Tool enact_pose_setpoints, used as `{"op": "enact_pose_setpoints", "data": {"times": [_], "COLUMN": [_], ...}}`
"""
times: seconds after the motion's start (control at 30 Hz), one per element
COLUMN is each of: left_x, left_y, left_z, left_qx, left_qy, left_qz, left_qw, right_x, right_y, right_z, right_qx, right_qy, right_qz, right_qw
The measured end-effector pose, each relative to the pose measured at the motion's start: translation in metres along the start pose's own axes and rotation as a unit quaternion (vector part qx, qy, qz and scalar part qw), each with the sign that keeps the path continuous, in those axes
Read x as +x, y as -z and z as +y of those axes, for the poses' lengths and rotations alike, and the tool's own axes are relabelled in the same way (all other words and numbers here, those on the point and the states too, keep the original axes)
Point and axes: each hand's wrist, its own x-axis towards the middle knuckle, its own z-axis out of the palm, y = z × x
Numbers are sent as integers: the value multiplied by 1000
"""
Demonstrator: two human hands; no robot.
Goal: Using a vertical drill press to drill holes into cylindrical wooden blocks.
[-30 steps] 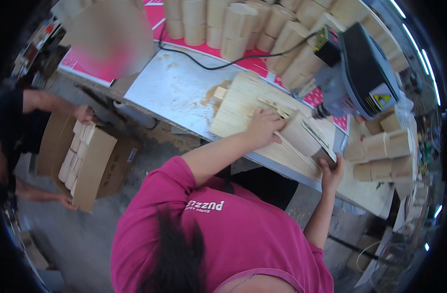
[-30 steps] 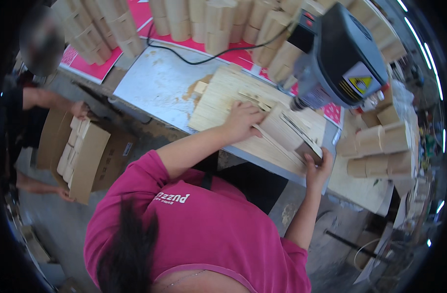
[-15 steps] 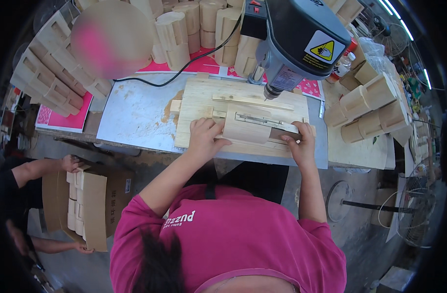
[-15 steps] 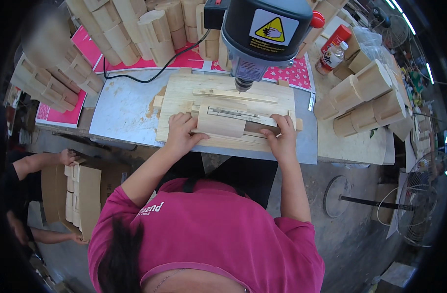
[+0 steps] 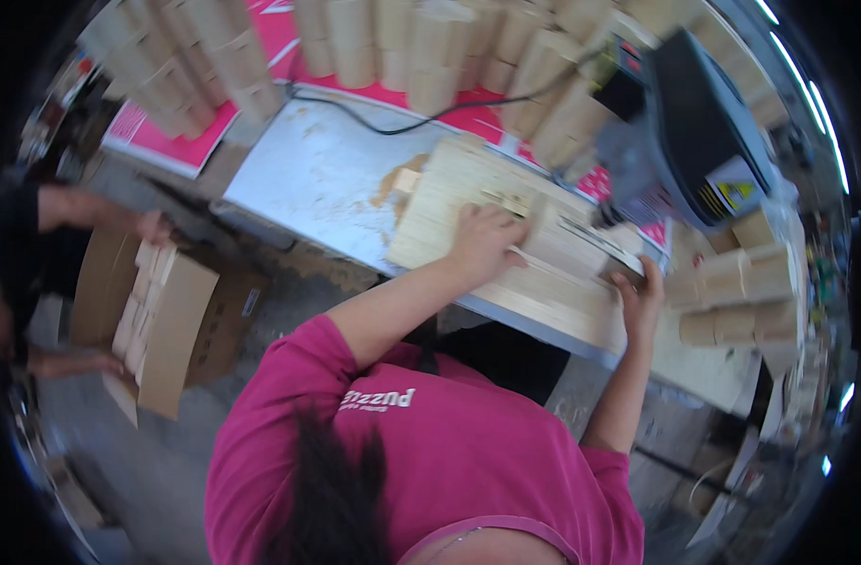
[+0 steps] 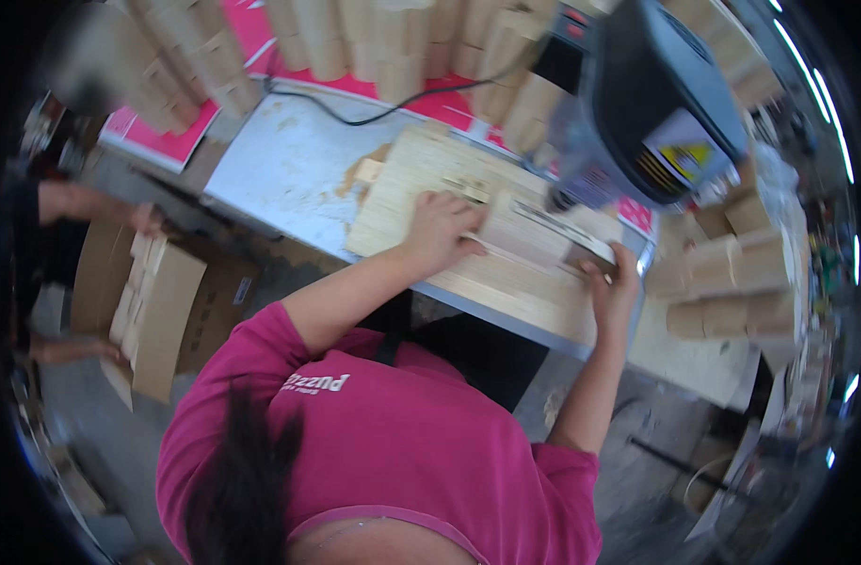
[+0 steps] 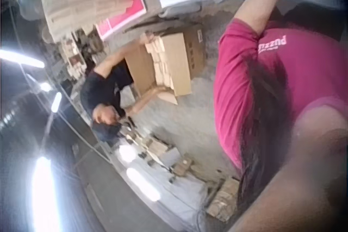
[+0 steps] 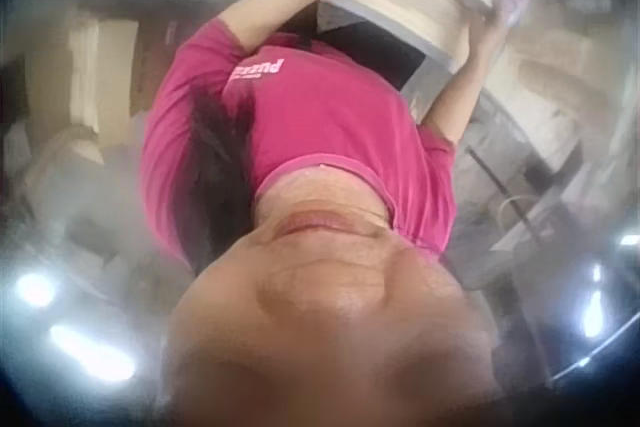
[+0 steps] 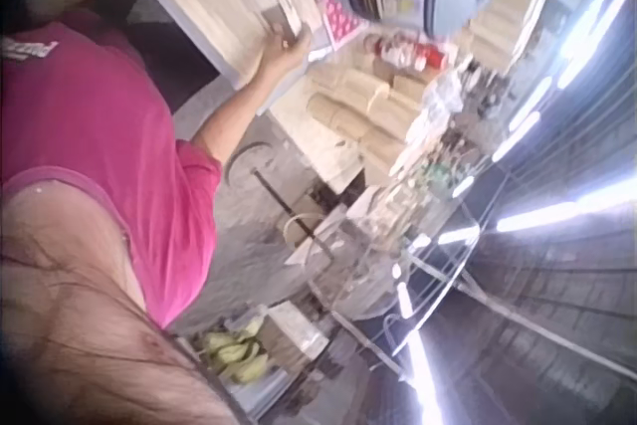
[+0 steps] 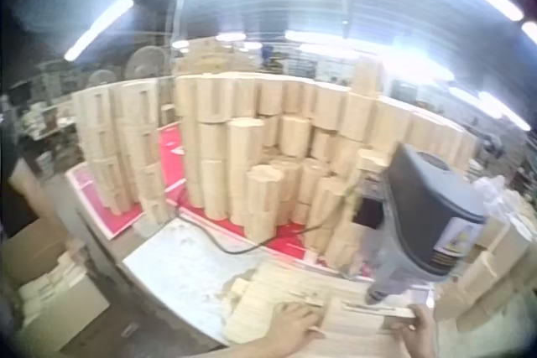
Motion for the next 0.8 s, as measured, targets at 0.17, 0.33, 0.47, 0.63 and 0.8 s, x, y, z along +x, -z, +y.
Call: {"op": "enact_pose_setpoints", "data": {"times": [0.17,0.33,0.47,0.63,0.8], "left_x": [-8,-13,-19,-19,-22], "left_y": [-10,22,21,12,10], "left_z": [-15,-26,-35,-33,-28], "left_qx": [23,5,-17,-31,-39], "left_qy": [-29,22,-8,-35,-3], "left_qz": [-10,-63,-70,-27,15], "left_qw": [999,998,997,999,999], "right_x": [-10,-10,-8,-16,-35], "right_y": [-10,-22,-28,-42,-70], "right_z": [28,3,1,-19,14], "right_qx": [108,-3,36,-17,83], "right_qy": [-80,-7,-9,105,-131], "right_qz": [-38,-27,-28,79,95], "right_qw": [990,1000,999,991,983]}}
